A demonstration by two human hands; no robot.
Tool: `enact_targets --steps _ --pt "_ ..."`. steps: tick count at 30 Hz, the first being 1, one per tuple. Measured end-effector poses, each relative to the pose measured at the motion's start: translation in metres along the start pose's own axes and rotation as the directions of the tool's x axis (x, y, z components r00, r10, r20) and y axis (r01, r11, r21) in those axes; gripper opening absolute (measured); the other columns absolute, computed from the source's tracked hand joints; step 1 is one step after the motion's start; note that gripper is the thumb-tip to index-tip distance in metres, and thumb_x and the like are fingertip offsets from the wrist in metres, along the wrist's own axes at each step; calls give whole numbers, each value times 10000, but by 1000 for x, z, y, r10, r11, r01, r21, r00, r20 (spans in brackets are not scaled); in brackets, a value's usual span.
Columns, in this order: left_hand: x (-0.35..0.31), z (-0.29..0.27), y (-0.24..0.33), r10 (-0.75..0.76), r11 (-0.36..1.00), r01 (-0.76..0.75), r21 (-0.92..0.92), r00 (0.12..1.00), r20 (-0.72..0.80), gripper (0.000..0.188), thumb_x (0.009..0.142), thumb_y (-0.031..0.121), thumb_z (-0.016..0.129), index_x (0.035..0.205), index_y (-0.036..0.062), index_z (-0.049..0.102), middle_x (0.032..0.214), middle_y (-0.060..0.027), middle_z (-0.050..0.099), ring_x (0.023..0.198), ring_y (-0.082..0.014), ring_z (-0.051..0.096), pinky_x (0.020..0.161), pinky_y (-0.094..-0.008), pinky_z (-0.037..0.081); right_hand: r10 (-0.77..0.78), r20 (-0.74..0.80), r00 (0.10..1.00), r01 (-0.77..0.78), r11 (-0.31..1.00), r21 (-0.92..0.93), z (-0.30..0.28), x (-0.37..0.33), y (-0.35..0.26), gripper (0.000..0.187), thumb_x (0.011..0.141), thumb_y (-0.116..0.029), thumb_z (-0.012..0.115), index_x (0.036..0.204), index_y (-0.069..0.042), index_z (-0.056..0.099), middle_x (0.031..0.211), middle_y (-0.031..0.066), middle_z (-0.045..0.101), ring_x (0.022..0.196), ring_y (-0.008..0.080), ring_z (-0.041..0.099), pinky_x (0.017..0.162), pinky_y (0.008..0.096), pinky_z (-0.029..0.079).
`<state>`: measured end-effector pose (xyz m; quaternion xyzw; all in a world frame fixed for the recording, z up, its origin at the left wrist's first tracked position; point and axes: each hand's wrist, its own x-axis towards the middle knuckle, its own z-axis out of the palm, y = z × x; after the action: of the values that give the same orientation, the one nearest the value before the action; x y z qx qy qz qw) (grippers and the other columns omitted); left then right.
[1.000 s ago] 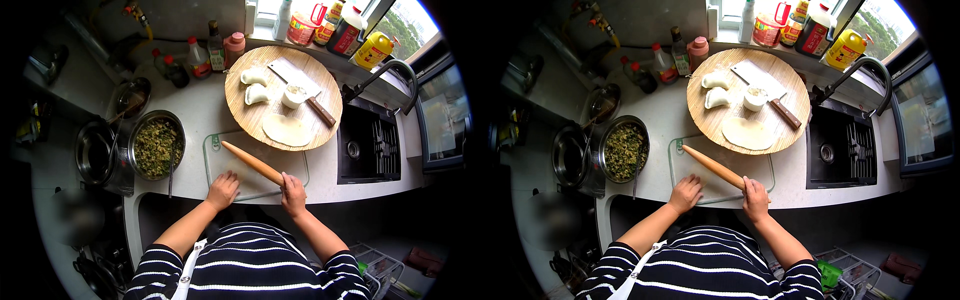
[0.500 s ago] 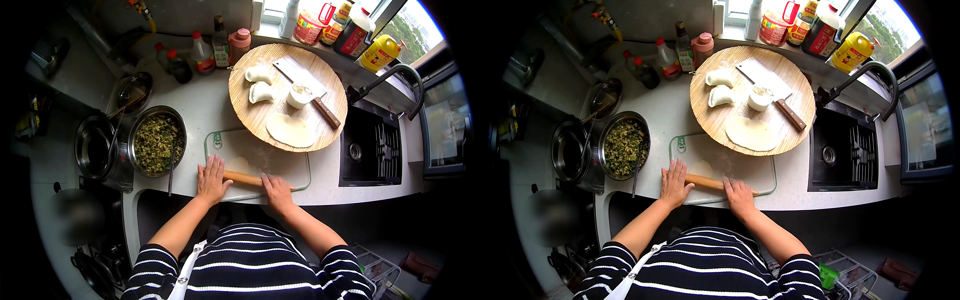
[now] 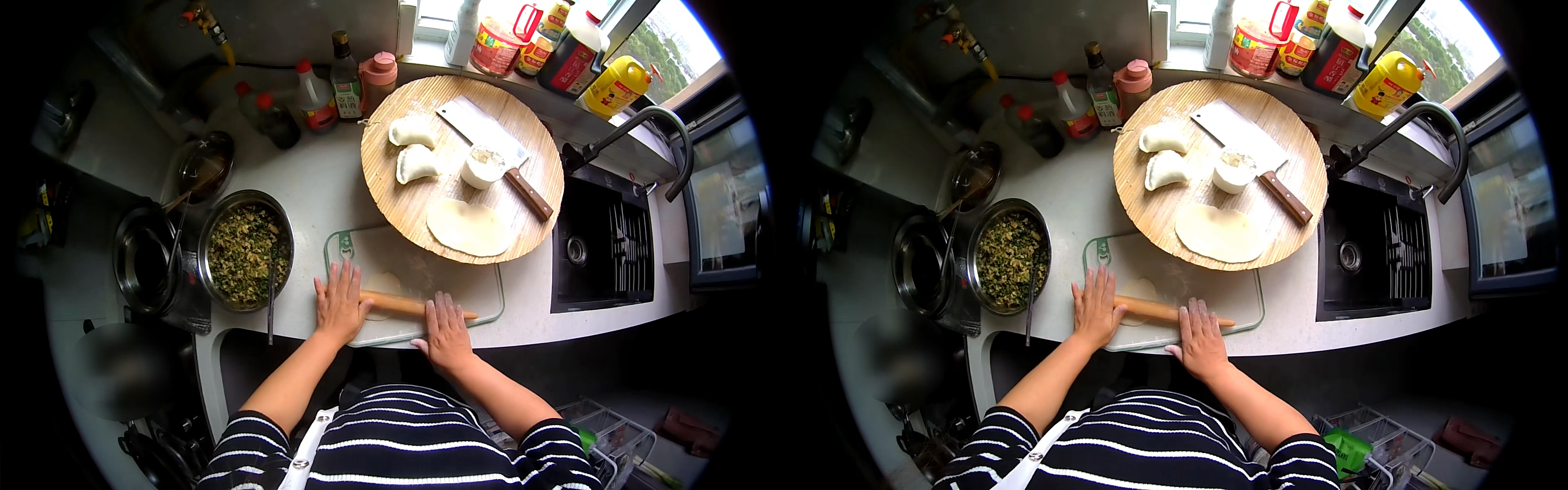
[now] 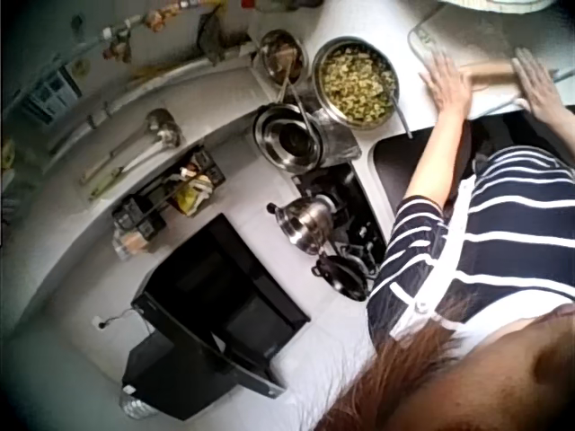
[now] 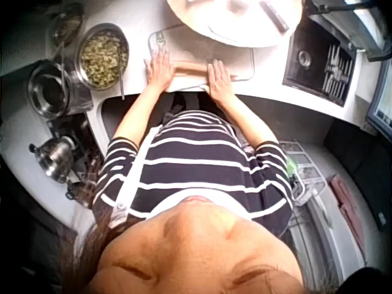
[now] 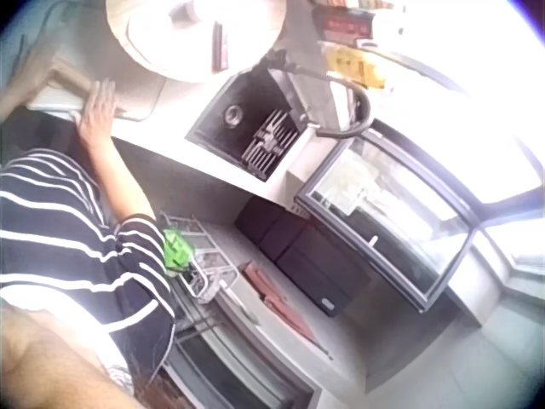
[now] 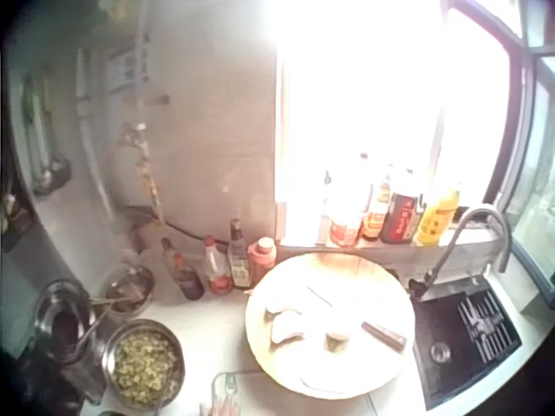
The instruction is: The person fills a dough wrapper with a vegetable mixture by hand, pinches the edges to seal it, and places it on a wooden board. Then, the person uses a rolling pin to flatten a piece of dough on a glass cutting board.
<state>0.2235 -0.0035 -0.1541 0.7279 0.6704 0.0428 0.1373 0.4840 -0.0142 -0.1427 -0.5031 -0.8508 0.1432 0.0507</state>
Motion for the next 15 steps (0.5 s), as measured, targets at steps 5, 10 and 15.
enact_targets --steps 5,10,15 --pt "122 -10 13 -206 978 206 16 978 -38 773 921 435 489 1500 21 188 1588 -153 103 1462 -355 70 1128 -613 26 184 -34 982 -187 977 -104 1 74 17 981 781 -609 614 1413 68 290 1422 280 345 1319 448 313 1104 553 230" --pt "69 -14 23 -137 990 137 -22 991 0 785 925 457 485 1502 21 180 1587 -158 99 1465 -347 69 1130 -609 49 90 21 996 -90 996 18 -4 19 -1 1022 772 -610 618 1428 79 244 1484 284 249 1353 456 274 1116 554 214" --pt "3 -2 -6 -24 997 28 -70 998 58 787 933 444 475 1505 11 152 1583 -177 95 1459 -374 70 1119 -624 11 -81 30 996 82 996 -46 -6 -17 -11 961 777 -571 626 1421 55 285 1456 272 306 1351 426 303 1090 556 256"
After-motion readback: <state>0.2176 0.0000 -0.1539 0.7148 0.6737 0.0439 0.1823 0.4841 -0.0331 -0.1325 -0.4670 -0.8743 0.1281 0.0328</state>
